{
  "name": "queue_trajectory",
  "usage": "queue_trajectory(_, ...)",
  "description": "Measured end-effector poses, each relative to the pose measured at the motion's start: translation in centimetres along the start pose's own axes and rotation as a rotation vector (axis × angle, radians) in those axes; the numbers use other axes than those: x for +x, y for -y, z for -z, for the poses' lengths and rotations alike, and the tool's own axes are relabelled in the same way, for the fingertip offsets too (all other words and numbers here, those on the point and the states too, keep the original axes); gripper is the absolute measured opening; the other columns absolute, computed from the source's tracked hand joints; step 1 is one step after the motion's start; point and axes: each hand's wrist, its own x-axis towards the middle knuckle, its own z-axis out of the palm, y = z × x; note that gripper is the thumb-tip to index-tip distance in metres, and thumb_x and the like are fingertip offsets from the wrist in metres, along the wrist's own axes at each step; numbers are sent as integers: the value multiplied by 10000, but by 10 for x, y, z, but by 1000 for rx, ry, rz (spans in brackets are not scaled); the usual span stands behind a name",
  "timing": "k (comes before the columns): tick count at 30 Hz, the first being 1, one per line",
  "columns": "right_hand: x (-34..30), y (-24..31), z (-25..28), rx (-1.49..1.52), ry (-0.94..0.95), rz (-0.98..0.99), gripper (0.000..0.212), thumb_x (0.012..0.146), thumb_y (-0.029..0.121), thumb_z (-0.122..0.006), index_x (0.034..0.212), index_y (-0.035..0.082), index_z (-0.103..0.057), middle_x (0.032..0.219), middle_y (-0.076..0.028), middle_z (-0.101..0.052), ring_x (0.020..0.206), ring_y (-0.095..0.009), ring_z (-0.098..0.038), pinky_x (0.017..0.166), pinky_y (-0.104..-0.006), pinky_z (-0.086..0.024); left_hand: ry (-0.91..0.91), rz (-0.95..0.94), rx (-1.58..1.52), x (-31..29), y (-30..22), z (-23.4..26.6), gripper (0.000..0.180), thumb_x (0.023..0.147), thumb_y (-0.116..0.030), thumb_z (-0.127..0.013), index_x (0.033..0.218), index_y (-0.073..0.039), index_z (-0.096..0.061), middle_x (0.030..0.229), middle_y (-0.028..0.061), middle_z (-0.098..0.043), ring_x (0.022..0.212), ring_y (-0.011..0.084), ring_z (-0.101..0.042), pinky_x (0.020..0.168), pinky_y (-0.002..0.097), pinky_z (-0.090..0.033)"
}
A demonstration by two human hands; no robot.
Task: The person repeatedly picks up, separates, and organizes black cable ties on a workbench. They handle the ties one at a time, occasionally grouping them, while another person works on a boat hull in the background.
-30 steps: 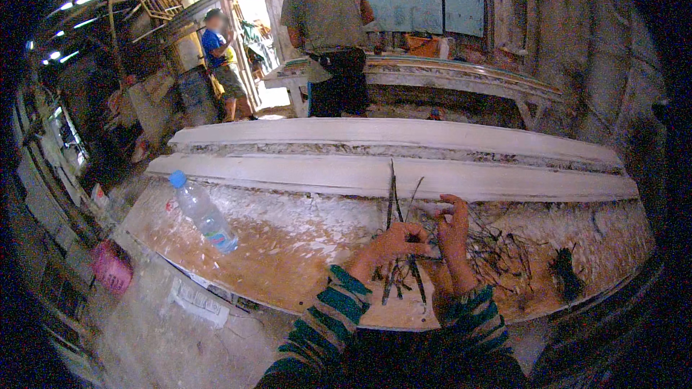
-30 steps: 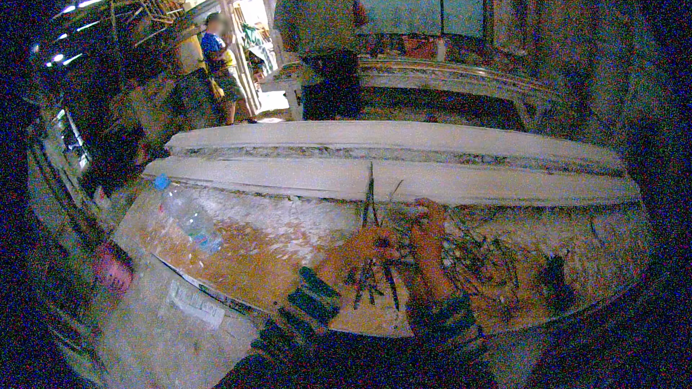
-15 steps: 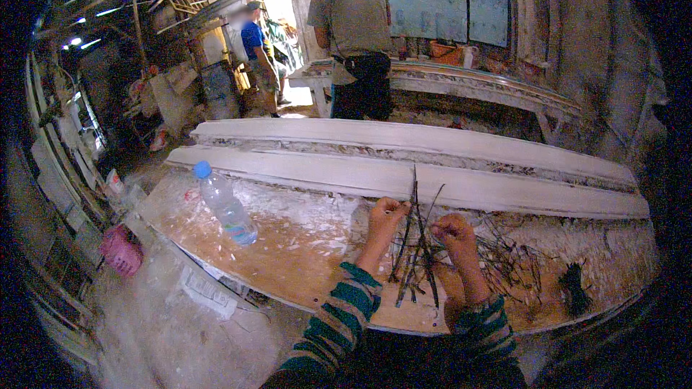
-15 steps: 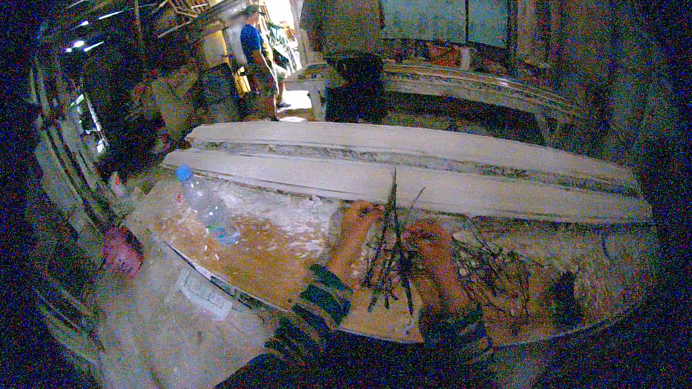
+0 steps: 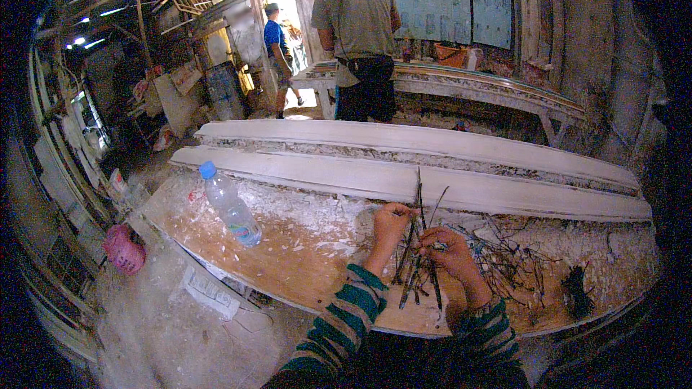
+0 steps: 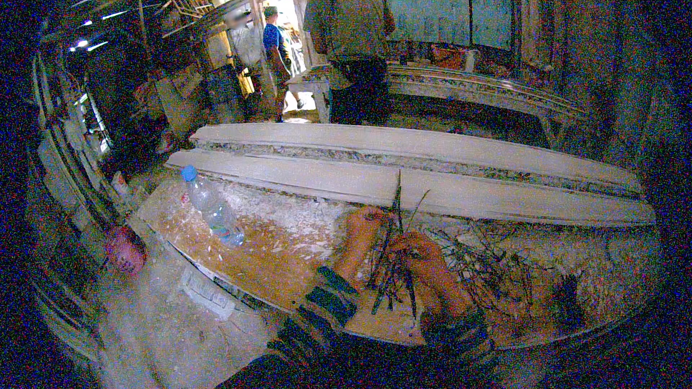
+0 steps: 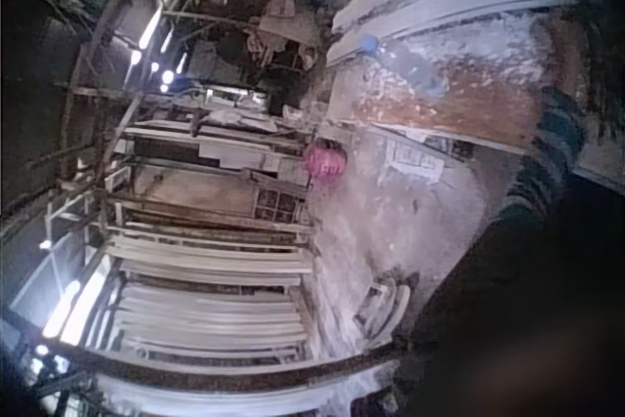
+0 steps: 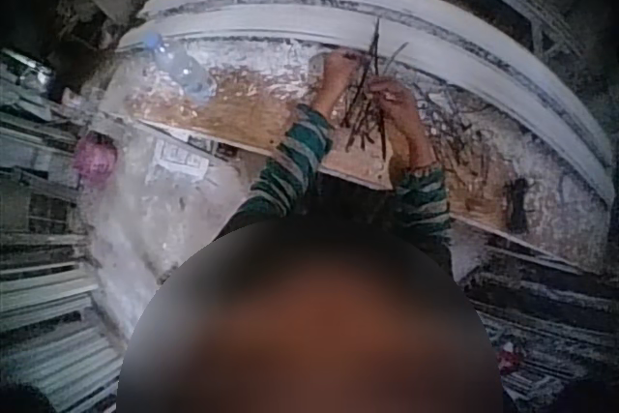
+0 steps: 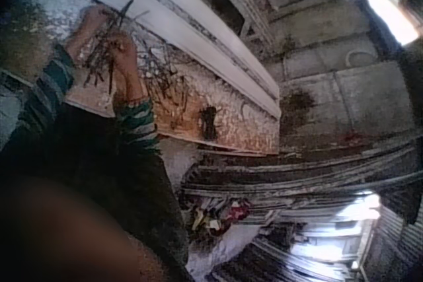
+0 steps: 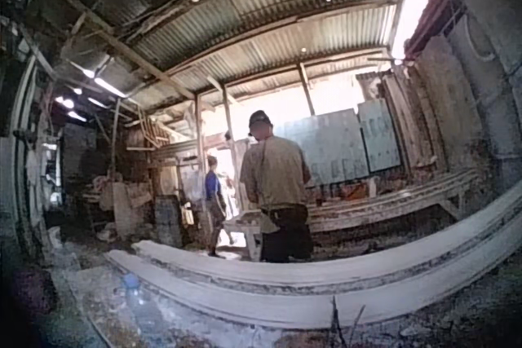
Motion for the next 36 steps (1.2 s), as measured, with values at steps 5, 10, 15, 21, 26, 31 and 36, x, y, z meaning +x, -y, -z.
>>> queue_trajectory(5,-2,-7,0,-11,-55,-51,94,664,50,-663,739,51,-607,808,-63,-594,795,-167,-550,749,-284,-418,28,-112,-24,-7,-3,-5,189,651,-172,-716,691,-20,-611,673,63,-613,612,149,-561,565,262,-438)
queue_trajectory(10,1,-20,-1,-80,-206,-138,90,674,45,-652,702,39,-566,750,-35,-584,730,-126,-539,698,-264,-420,57,-125,154,-12,-9,-5,167,670,-162,-698,699,-21,-612,708,78,-602,684,182,-567,637,285,-439)
queue_trajectory(15,2,-31,5,-84,-345,-43,92,685,27,-629,714,38,-543,723,-28,-565,700,-115,-525,676,-260,-420,200,-191,4,-12,-6,-9,168,684,-192,-687,701,-36,-626,727,81,-597,714,182,-564,678,297,-431)
queue_trajectory(21,3,-54,14,-159,-479,-43,110,697,6,-608,706,40,-505,701,-29,-545,689,-117,-518,646,-247,-421,377,-229,-6,-13,-6,-13,120,712,-159,-663,748,-47,-642,725,60,-601,741,170,-562,695,292,-432)
queue_trajectory(26,5,-77,26,-216,-576,-20,120,711,-9,-585,730,40,-478,710,-40,-534,667,-120,-501,641,-256,-421,666,-129,-258,-19,-11,-14,81,737,-119,-633,772,-46,-629,740,25,-583,765,137,-549,688,268,-437)
queue_trajectory(31,10,-72,38,-106,-615,12,96,735,-13,-548,785,35,-482,731,-45,-533,678,-122,-503,659,-265,-424,1044,-133,-425,-26,-16,-23,123,751,-157,-632,750,-38,-599,772,24,-539,756,123,-525,700,258,-421)
queue_trajectory(36,5,-56,28,-232,-592,-76,129,770,47,-555,896,45,-532,814,-50,-570,730,-126,-523,668,-268,-422,1071,-178,-289,-42,-27,-20,225,759,-259,-625,729,-40,-587,756,17,-527,739,115,-510,699,259,-399)
